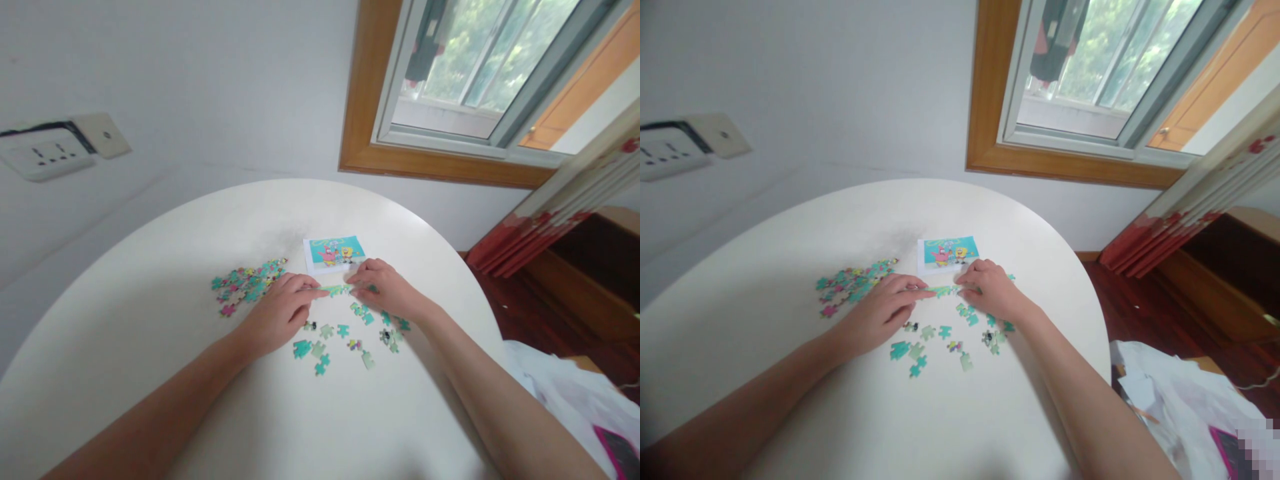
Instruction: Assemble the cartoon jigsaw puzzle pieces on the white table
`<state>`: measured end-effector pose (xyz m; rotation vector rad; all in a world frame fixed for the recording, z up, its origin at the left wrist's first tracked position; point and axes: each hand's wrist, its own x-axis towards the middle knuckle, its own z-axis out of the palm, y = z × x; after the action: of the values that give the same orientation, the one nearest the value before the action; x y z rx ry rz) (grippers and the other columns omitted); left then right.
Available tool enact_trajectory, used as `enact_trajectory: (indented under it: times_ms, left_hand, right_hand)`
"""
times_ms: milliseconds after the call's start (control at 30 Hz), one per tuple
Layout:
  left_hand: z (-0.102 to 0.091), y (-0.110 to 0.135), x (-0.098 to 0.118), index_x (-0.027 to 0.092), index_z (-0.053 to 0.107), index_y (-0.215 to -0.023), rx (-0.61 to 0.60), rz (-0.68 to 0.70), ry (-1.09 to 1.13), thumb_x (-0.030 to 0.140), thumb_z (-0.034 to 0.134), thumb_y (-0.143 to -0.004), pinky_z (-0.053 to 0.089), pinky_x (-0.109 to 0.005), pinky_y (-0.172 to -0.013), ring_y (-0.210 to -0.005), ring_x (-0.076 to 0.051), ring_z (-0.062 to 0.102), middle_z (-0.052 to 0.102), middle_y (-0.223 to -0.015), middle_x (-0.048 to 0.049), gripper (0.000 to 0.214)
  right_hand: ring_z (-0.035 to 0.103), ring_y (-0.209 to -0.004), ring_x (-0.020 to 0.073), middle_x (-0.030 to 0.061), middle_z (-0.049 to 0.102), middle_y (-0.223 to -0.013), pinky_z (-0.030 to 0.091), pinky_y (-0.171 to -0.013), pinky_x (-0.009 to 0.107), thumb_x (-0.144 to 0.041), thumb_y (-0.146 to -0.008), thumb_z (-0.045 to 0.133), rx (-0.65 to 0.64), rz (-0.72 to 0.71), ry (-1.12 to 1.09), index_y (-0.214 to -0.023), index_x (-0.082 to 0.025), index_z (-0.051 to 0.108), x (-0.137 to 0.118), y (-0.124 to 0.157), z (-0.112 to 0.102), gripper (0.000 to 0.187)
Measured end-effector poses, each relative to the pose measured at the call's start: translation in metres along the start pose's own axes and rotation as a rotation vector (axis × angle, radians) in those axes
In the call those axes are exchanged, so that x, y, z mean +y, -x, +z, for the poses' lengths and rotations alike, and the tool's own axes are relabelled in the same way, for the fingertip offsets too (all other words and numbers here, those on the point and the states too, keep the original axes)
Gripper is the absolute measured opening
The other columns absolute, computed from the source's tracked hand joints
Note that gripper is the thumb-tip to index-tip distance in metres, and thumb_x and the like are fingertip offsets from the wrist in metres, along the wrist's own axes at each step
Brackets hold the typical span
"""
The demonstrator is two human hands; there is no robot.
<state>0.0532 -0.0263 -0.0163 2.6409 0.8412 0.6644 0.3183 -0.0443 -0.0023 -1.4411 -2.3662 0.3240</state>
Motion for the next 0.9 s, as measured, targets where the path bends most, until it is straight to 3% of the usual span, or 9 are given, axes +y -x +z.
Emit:
enact_trajectory:
  times_ms: [467,700,900]
  left_hand:
    - [0.0018,0.0007,-0.0037,0.026,0.064,-0.12,0.014,0.029,-0.015,0.007,0.041,-0.085,0.039,-0.039,-0.096,-0.108,-0.023,0.049,0.058,-0.114,-0.0056,0.046]
    - [0.0018,0.0005,-0.0035,0.026,0.065,-0.119,0.016,0.027,-0.015,0.008,0.042,-0.085,0.04,-0.039,-0.095,-0.108,-0.023,0.05,0.058,-0.114,-0.006,0.045]
    - [0.0024,0.0003,-0.004,0.027,0.064,-0.12,0.033,0.042,-0.017,0.007,0.042,-0.085,0.04,-0.038,-0.095,-0.106,-0.023,0.051,0.059,-0.112,-0.0052,0.046]
  right_hand:
    - [0.057,-0.091,0.0189,0.0064,0.064,-0.091,0.042,-0.089,0.034,-0.015,-0.082,0.062,0.037,-0.017,-0.086,-0.091,-0.018,0.069,-0.0043,-0.0055,0.0048,0.012]
    - [0.056,-0.096,0.0206,0.008,0.063,-0.103,0.041,-0.09,0.037,-0.026,-0.082,0.065,0.019,0.033,0.005,-0.101,-0.02,0.067,-0.0035,-0.0042,0.0064,0.02]
    - [0.056,-0.094,0.0198,0.0076,0.063,-0.1,0.041,-0.089,0.036,-0.02,-0.082,0.063,0.0,0.049,-0.029,-0.097,-0.02,0.067,-0.0056,-0.0066,0.0064,0.015]
